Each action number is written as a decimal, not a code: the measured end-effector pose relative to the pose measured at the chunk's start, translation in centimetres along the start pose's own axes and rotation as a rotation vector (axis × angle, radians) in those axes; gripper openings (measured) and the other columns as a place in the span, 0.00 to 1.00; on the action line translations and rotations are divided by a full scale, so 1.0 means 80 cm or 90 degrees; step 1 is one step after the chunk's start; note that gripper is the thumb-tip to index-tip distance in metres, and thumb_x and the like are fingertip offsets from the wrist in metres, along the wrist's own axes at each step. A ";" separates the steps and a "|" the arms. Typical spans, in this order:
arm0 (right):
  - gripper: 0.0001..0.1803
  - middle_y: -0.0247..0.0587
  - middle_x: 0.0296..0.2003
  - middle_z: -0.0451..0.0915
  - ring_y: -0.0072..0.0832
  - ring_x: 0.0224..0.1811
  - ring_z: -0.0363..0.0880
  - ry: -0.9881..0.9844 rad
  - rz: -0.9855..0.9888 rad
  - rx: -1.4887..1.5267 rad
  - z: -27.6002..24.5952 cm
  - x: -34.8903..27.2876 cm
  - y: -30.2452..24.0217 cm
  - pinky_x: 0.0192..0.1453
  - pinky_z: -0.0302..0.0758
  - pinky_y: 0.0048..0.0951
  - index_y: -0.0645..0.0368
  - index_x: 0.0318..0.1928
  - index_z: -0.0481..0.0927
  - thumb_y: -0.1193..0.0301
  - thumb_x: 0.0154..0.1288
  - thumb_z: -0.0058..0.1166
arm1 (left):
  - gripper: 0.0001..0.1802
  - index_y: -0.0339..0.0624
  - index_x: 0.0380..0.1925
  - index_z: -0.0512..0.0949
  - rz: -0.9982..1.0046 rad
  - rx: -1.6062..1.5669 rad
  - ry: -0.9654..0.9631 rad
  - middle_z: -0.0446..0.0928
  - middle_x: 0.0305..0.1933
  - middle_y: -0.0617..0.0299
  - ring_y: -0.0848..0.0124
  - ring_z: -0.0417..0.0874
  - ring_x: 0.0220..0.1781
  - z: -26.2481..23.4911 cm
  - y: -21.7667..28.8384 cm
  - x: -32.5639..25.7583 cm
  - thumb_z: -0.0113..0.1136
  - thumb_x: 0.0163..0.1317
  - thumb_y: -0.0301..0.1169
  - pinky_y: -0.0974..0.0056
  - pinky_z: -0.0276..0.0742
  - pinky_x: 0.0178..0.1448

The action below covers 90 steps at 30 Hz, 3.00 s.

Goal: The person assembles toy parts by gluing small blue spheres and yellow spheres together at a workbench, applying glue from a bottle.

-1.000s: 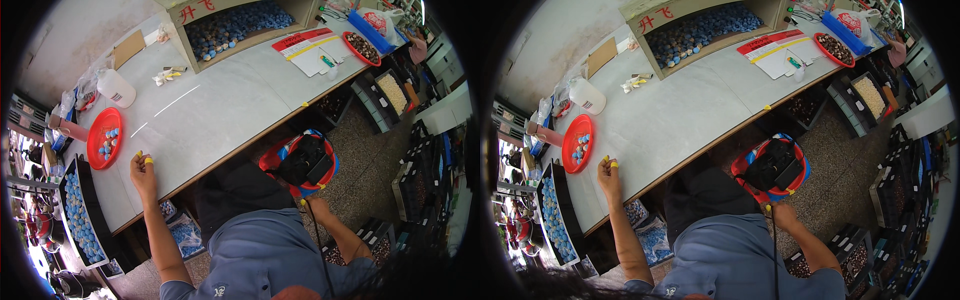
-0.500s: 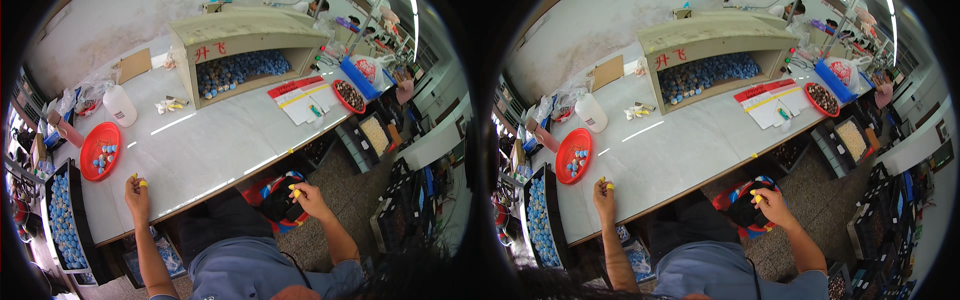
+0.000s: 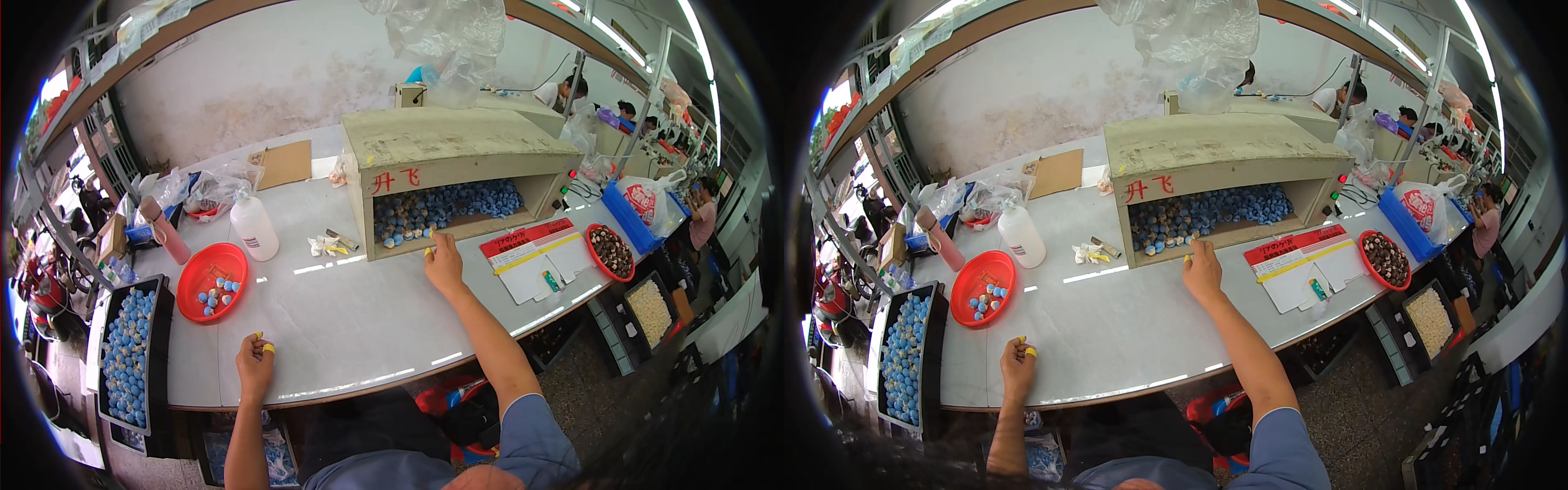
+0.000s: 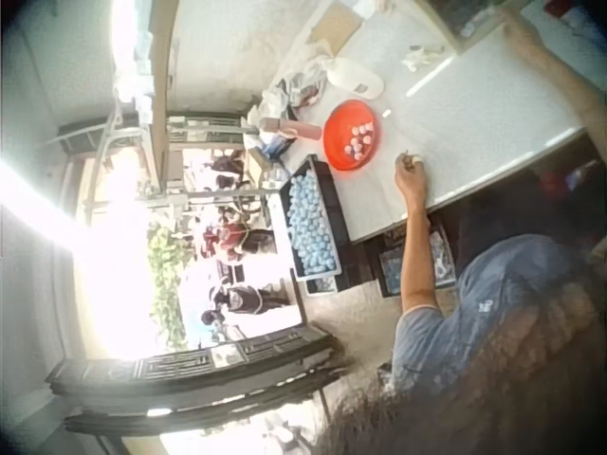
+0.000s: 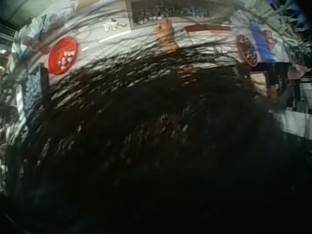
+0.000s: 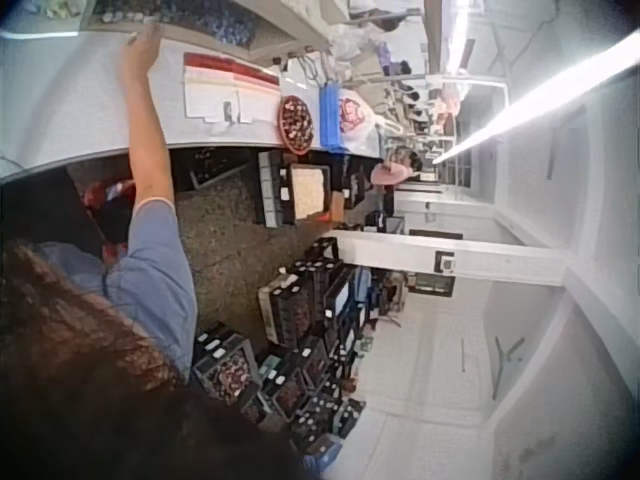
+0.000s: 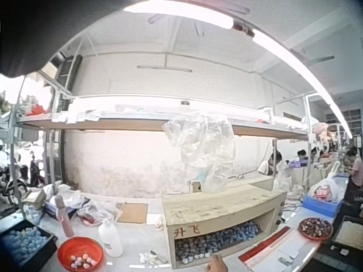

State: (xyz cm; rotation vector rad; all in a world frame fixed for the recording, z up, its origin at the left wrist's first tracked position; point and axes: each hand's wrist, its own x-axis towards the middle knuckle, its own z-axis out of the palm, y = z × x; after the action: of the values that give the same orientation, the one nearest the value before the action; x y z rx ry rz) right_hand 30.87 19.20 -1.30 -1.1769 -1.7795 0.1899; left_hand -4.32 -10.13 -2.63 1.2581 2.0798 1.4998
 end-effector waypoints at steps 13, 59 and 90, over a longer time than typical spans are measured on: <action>0.21 0.51 0.43 0.78 0.48 0.45 0.80 -0.098 0.150 -0.147 0.010 0.054 0.036 0.48 0.79 0.44 0.62 0.47 0.73 0.69 0.54 0.62 | 0.14 0.29 0.46 0.77 0.008 0.052 0.034 0.78 0.31 0.63 0.80 0.75 0.29 0.006 -0.006 0.008 0.59 0.60 0.22 0.74 0.72 0.35; 0.37 0.55 0.62 0.63 0.50 0.70 0.56 0.326 0.401 -0.416 -0.245 -0.154 0.113 0.71 0.54 0.54 0.64 0.62 0.63 0.65 0.55 0.65 | 0.19 0.29 0.53 0.73 -0.264 -0.281 -0.650 0.81 0.42 0.52 0.70 0.84 0.37 0.111 0.097 0.066 0.58 0.61 0.20 0.72 0.81 0.39; 0.11 0.42 0.27 0.79 0.27 0.24 0.75 -0.168 -0.093 0.397 -0.007 -0.155 -0.165 0.29 0.72 0.26 0.66 0.42 0.79 0.75 0.59 0.62 | 0.23 0.23 0.55 0.72 -0.312 -0.374 -0.718 0.80 0.46 0.52 0.70 0.85 0.45 0.117 0.067 0.064 0.63 0.60 0.21 0.70 0.81 0.48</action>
State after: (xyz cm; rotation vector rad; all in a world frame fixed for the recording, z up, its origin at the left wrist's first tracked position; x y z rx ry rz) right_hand 23.93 2.42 -1.11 -0.5899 -1.8271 0.7792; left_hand 1.42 0.13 -0.59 0.9012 0.9799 0.7511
